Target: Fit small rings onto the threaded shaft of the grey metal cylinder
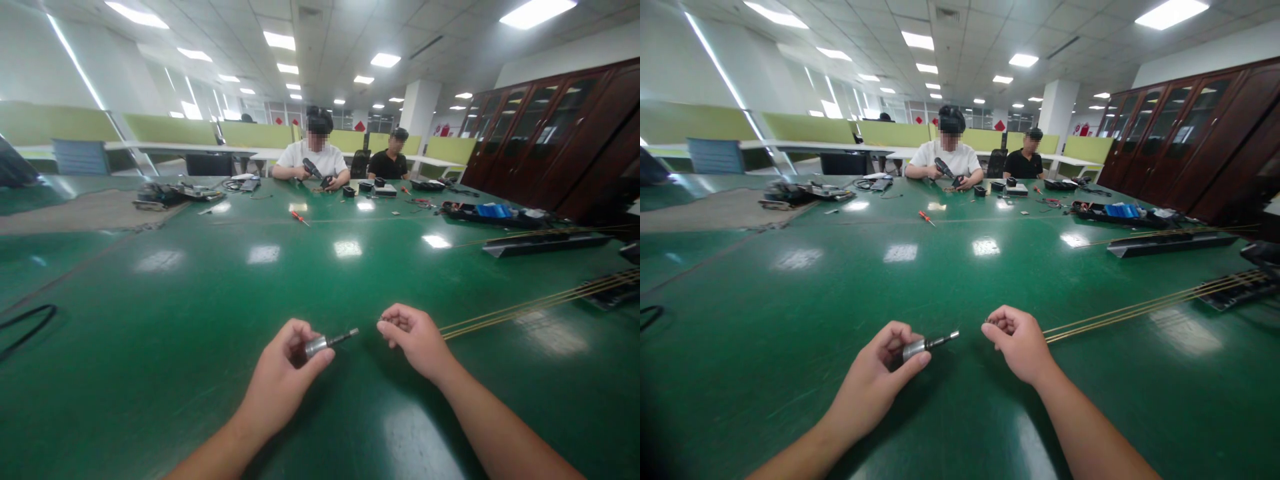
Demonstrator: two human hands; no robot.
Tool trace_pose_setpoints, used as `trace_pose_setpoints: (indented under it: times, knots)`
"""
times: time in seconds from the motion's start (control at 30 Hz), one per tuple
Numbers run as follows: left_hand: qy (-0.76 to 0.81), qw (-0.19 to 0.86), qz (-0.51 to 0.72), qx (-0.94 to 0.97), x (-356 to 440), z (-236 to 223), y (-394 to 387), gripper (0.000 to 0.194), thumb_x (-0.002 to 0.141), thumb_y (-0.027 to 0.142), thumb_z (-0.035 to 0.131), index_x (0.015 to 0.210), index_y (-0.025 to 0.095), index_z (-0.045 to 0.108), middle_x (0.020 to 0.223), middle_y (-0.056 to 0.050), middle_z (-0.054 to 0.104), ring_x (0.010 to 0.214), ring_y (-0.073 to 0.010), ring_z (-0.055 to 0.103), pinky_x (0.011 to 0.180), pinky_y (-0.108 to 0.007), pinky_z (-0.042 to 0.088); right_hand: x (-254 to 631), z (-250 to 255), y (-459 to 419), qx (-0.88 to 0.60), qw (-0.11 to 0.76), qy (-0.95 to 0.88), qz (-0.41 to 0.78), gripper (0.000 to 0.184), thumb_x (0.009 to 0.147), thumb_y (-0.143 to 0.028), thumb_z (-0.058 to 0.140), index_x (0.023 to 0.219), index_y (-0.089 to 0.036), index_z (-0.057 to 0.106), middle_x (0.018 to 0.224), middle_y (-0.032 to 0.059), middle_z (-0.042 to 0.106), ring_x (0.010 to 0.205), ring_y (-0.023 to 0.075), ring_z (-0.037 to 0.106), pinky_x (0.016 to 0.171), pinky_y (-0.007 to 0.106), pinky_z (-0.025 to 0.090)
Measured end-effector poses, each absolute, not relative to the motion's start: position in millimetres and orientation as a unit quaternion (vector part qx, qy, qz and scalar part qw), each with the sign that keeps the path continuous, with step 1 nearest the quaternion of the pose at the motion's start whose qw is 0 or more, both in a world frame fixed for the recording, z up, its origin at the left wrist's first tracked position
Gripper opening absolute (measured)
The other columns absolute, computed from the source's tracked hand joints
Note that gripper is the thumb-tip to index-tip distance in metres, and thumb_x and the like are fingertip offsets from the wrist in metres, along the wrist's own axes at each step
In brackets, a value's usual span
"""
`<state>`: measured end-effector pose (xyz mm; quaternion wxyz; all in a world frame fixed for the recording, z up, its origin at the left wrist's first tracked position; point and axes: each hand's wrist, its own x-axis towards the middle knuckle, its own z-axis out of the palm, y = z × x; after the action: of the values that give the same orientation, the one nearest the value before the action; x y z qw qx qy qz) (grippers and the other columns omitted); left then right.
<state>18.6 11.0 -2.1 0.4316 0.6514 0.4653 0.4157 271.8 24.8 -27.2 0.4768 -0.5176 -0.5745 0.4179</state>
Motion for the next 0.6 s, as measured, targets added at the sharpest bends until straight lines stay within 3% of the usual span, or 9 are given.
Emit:
trace_pose_setpoints:
  times: [0.17, 0.33, 0.43, 0.53, 0.6]
  knots:
    - [0.436, 0.478, 0.451, 0.615, 16, -8, 17, 0.04, 0.086, 0.038, 0.069, 0.07, 0.021, 0.037, 0.074, 0.003, 0.058, 0.068, -0.0142, 0.053, 0.068, -0.026, 0.041, 277, -32, 34, -0.527, 0.494, -0.55, 0.419, 0.022, 0.08, -0.037, 0.069, 0.083, -0.016, 0.063, 0.062, -0.0018, 0.06, 0.051, 0.0119, 0.054, 0.05, 0.024, 0.043]
    - [0.464, 0.477, 0.5, 0.554, 13, -9, 19, 0.046, 0.079, 0.04, 0.077, 0.063, 0.019, 0.039, 0.068, 0.002, 0.058, 0.072, -0.0164, 0.057, 0.07, -0.026, 0.04, 277, -34, 35, -0.522, 0.492, -0.557, 0.419, 0.022, 0.079, -0.037, 0.069, 0.083, -0.016, 0.063, 0.061, -0.0021, 0.06, 0.05, 0.0114, 0.054, 0.05, 0.024, 0.043]
    - [0.487, 0.469, 0.537, 0.504, 7, 1, 19, 0.052, 0.076, 0.046, 0.078, 0.057, 0.018, 0.039, 0.063, 0.002, 0.056, 0.084, -0.0207, 0.064, 0.071, -0.024, 0.042, 277, -35, 36, -0.516, 0.493, -0.559, 0.422, 0.022, 0.079, -0.037, 0.069, 0.082, -0.016, 0.063, 0.061, -0.0023, 0.06, 0.049, 0.0111, 0.053, 0.049, 0.023, 0.043]
    - [0.499, 0.468, 0.58, 0.442, -13, 19, 13, 0.049, 0.07, 0.05, 0.082, 0.058, 0.017, 0.047, 0.068, 0.0, 0.063, 0.088, -0.02, 0.065, 0.069, -0.022, 0.047, 276, -35, 36, -0.511, 0.496, -0.56, 0.423, 0.023, 0.079, -0.037, 0.07, 0.082, -0.015, 0.064, 0.061, -0.0023, 0.06, 0.048, 0.0108, 0.053, 0.048, 0.023, 0.042]
    - [0.523, 0.467, 0.593, 0.396, -37, 31, 2, 0.041, 0.065, 0.049, 0.086, 0.072, 0.017, 0.062, 0.083, 0.0, 0.072, 0.084, -0.0171, 0.066, 0.065, -0.02, 0.05, 276, -34, 36, -0.509, 0.499, -0.56, 0.422, 0.024, 0.079, -0.038, 0.07, 0.083, -0.015, 0.064, 0.061, -0.0022, 0.06, 0.048, 0.0109, 0.053, 0.048, 0.023, 0.042]
